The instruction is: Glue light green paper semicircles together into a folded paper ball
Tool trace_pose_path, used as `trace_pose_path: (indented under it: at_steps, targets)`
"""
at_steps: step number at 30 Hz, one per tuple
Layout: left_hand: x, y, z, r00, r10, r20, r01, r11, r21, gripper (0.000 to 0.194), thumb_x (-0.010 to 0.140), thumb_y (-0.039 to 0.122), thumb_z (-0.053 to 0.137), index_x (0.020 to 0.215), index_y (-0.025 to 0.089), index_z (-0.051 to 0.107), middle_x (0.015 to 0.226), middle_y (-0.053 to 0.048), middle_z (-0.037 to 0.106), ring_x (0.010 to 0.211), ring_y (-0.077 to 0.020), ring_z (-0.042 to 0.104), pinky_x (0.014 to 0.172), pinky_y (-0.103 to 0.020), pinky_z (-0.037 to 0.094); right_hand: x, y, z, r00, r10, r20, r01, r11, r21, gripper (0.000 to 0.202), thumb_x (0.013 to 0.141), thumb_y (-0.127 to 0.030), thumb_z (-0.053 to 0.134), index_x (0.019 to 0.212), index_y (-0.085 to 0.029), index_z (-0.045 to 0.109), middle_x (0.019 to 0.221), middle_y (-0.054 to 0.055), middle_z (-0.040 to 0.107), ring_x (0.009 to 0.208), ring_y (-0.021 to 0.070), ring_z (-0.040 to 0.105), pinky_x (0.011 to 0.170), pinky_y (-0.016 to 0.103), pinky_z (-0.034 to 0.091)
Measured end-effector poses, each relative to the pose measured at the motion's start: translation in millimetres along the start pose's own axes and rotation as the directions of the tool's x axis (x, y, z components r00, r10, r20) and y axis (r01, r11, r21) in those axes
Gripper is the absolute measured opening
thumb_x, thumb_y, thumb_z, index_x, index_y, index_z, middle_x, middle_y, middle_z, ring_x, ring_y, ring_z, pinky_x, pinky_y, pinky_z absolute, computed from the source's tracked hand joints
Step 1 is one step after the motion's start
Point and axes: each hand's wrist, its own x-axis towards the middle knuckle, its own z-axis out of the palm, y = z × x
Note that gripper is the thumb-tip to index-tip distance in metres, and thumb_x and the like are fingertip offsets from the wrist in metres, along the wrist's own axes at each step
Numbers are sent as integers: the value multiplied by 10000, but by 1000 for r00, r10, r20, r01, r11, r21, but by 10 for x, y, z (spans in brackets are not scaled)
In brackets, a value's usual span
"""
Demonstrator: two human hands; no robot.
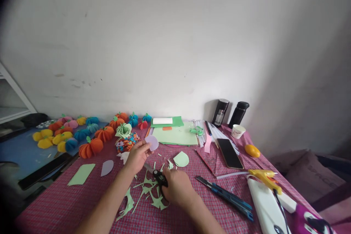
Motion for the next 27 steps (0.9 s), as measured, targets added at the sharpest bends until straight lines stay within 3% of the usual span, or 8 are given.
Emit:
trace_pose_path:
  at_steps: [9, 13, 15, 17, 20, 23, 25, 27]
  targets:
    - [34, -86, 15, 997, -31, -75, 32, 999, 13, 355, 647, 343, 875, 816, 151, 630, 812, -22, 705, 734, -152, 674, 692, -276, 537, -44, -92, -25, 995, -90, 36, 92, 995, -35, 210, 805, -286, 632, 968, -185, 718, 945, 122, 740, 836, 250, 687, 714, 303, 451]
    - [29, -156, 16, 998, -32, -56, 36, 997, 75, 357, 666, 384, 862, 811, 151, 634, 764, -11, 685, 700, -146, 663, 664, -267, 519, -98, -105, -92, 985, -170, 3, 170, 985, -30, 254, 804, -398, 657, 892, -181, 756, 980, 135, 717, 846, 257, 658, 696, 308, 443]
    - [25, -201, 11, 999, -29, -38, 33, 992, 119, 350, 678, 404, 853, 785, 149, 637, 731, -4, 667, 687, -140, 649, 662, -262, 511, -107, -98, -108, 975, -222, 6, 222, 975, 14, 257, 806, -426, 664, 831, -188, 759, 929, 114, 715, 819, 241, 646, 678, 299, 427]
    - [16, -240, 9, 999, -38, -17, 40, 985, 165, 350, 688, 424, 843, 769, 147, 645, 716, -3, 657, 670, -136, 630, 655, -259, 504, -88, -66, -113, 974, -227, -21, 228, 969, 99, 204, 840, -356, 631, 775, -198, 742, 823, 72, 707, 758, 202, 630, 662, 280, 406]
    - [-17, -273, 25, 997, -60, 49, 44, 960, 277, 343, 712, 444, 819, 814, 144, 688, 763, -19, 678, 681, -141, 610, 663, -262, 495, -15, 45, -123, 969, -63, -239, 130, 953, 273, 210, 905, -256, 544, 809, -197, 721, 784, 48, 693, 739, 168, 612, 687, 262, 406]
    - [-74, -290, 55, 981, -83, 173, -4, 893, 450, 324, 770, 452, 769, 850, 142, 721, 789, -29, 691, 696, -145, 589, 660, -247, 461, 72, 207, -140, 878, 181, -442, 74, 863, 500, 264, 888, -281, 588, 1107, -179, 694, 917, 64, 698, 738, 159, 598, 688, 256, 433]
    - [-111, -308, 76, 959, -125, 256, -35, 841, 540, 320, 815, 459, 727, 835, 140, 720, 752, -22, 671, 666, -140, 560, 626, -237, 422, 117, 308, -142, 866, 236, -441, 97, 786, 611, 342, 852, -264, 611, 1177, -173, 668, 957, 60, 690, 711, 147, 585, 659, 248, 436]
    - [-138, -333, 96, 935, -163, 316, -59, 804, 591, 323, 847, 461, 691, 829, 140, 712, 728, -16, 648, 642, -135, 532, 599, -235, 389, 150, 380, -134, 888, 236, -395, 100, 740, 666, 198, 846, -246, 581, 974, -169, 710, 823, 29, 661, 677, 143, 558, 628, 242, 416]
